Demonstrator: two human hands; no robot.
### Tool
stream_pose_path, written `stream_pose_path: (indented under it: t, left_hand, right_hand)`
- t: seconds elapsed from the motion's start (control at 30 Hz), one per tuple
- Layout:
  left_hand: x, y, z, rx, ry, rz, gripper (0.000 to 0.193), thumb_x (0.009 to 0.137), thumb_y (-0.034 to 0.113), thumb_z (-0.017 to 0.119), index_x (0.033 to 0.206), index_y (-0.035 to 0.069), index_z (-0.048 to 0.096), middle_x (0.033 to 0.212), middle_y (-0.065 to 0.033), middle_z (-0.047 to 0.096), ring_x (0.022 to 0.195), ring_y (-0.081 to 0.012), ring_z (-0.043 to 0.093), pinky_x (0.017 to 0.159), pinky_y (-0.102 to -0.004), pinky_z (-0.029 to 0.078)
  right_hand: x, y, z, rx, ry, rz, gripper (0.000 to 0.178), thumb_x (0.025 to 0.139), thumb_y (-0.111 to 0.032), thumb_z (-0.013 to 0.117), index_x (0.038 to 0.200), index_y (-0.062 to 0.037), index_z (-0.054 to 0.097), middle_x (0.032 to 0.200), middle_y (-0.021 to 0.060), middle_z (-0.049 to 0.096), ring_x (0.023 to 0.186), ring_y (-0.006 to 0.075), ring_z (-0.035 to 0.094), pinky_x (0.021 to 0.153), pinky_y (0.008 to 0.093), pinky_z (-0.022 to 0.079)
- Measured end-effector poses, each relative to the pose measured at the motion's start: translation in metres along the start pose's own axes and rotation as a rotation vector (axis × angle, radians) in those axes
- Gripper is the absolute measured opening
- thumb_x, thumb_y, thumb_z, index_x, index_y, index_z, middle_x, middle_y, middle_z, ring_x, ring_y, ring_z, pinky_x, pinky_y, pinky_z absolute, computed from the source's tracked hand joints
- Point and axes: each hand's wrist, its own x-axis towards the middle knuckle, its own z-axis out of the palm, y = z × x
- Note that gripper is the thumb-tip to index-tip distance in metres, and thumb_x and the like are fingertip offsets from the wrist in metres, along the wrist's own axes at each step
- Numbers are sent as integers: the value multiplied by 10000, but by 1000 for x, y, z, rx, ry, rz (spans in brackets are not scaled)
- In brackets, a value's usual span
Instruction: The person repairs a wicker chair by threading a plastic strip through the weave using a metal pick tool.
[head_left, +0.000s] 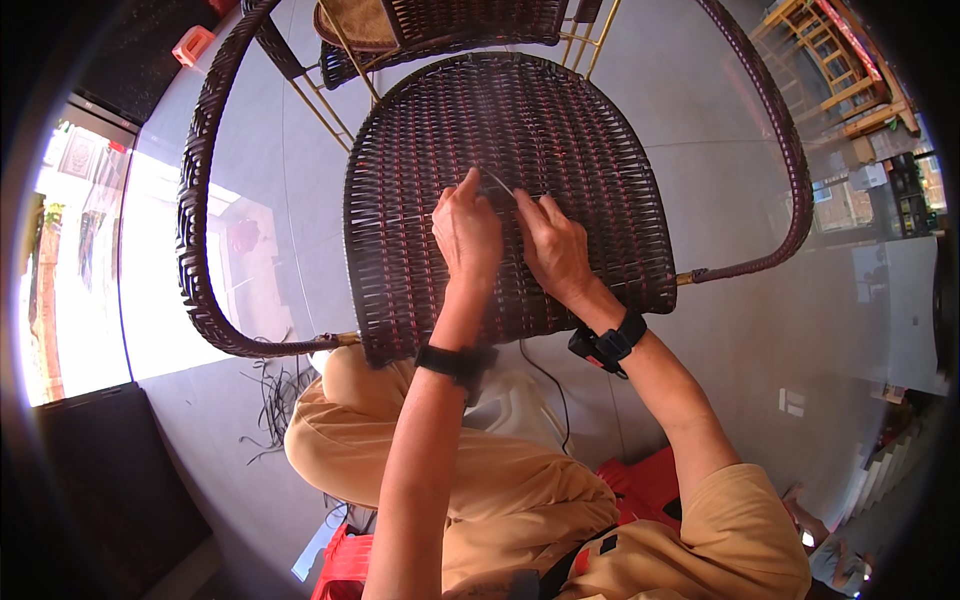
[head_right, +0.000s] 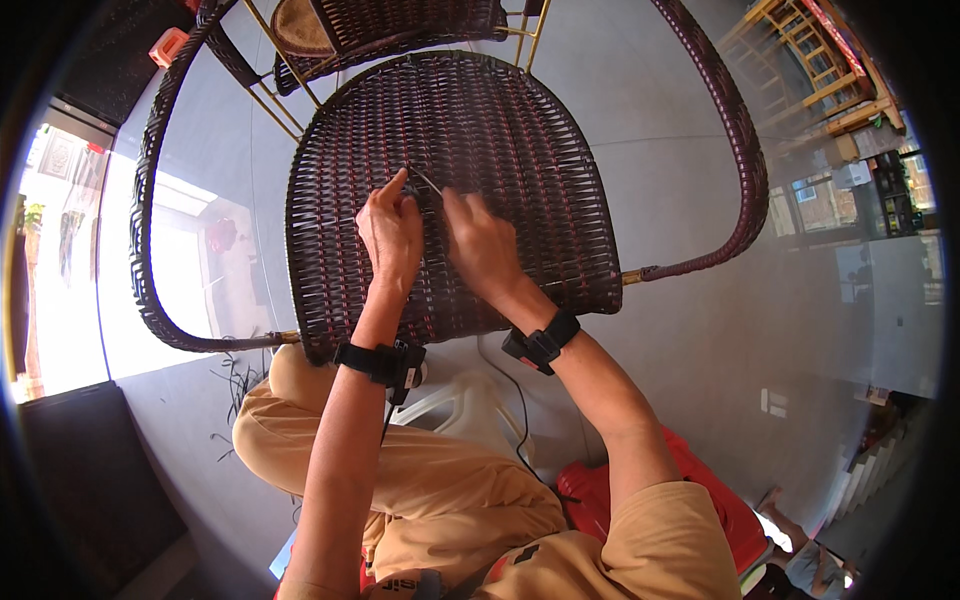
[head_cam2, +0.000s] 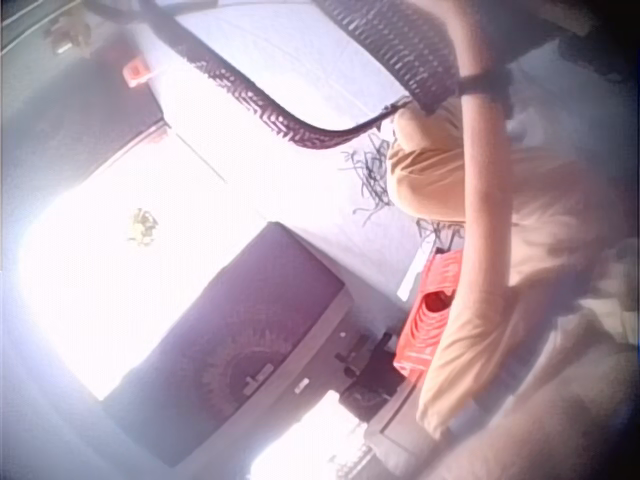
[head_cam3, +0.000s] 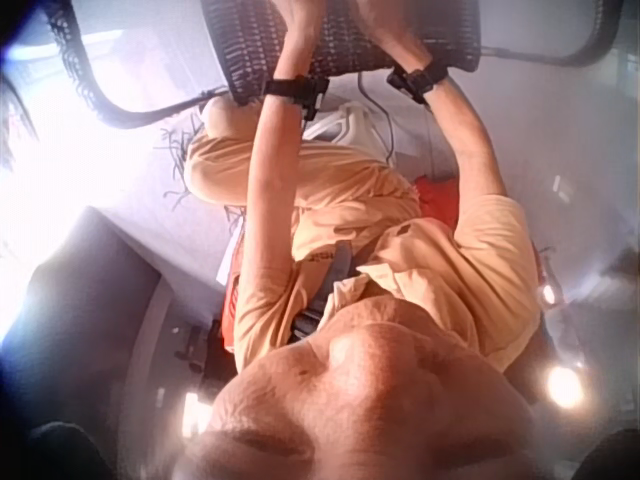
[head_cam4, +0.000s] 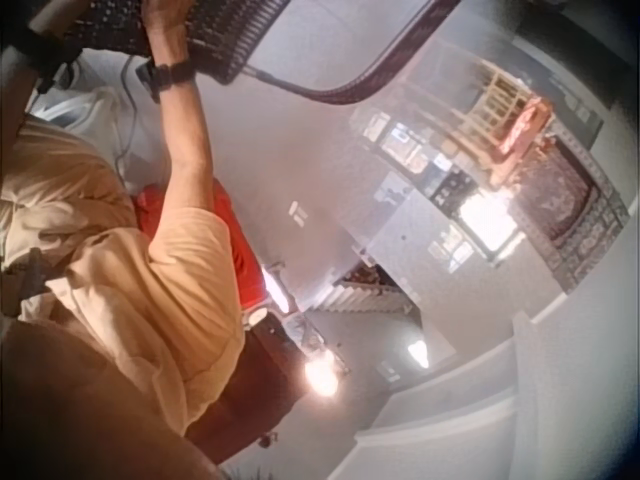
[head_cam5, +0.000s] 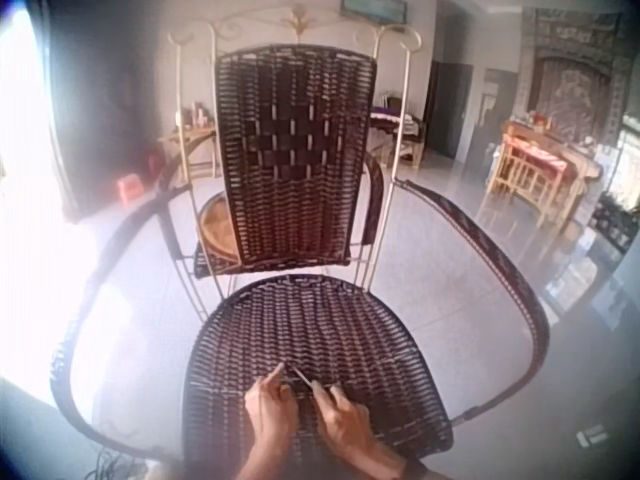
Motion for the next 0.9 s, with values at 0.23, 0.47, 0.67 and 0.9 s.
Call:
stream_pose_path:
  t: [0.23,0.47,0.67,0.9]
  left_hand:
    - [-6,12,-4,322,-89,152,477,770,-47,560,1245,-11,552,978,-206,568,830,-377,623,704,-435,509]
    - [-9,13,-3,488,-147,193,524,762,-49,559,1278,-55,468,1068,-225,530,945,-377,588,743,-420,517]
    - [-5,18,2,439,-142,142,425,772,-46,564,1193,-46,503,1089,-227,551,915,-362,603,768,-423,517]
    - [0,1,0,-121,77,23,244,825,-15,580,1063,-60,564,784,-158,666,649,-207,661,619,-318,526]
  right_hand:
    - [0,-2,-3,-5,-12,31,298,865,-13,574,1162,2,591,847,132,596,652,327,628,544,386,515]
    - [0,-3,-2,-5,-3,21,312,850,0,576,1161,0,589,844,136,596,638,333,626,542,390,519]
    - [0,-3,-4,-21,-21,28,327,840,8,567,1166,-5,586,849,140,595,648,336,628,551,392,525]
    - [0,-1,-2,-5,3,10,321,859,-10,564,1180,-7,577,856,144,595,664,331,629,555,389,518]
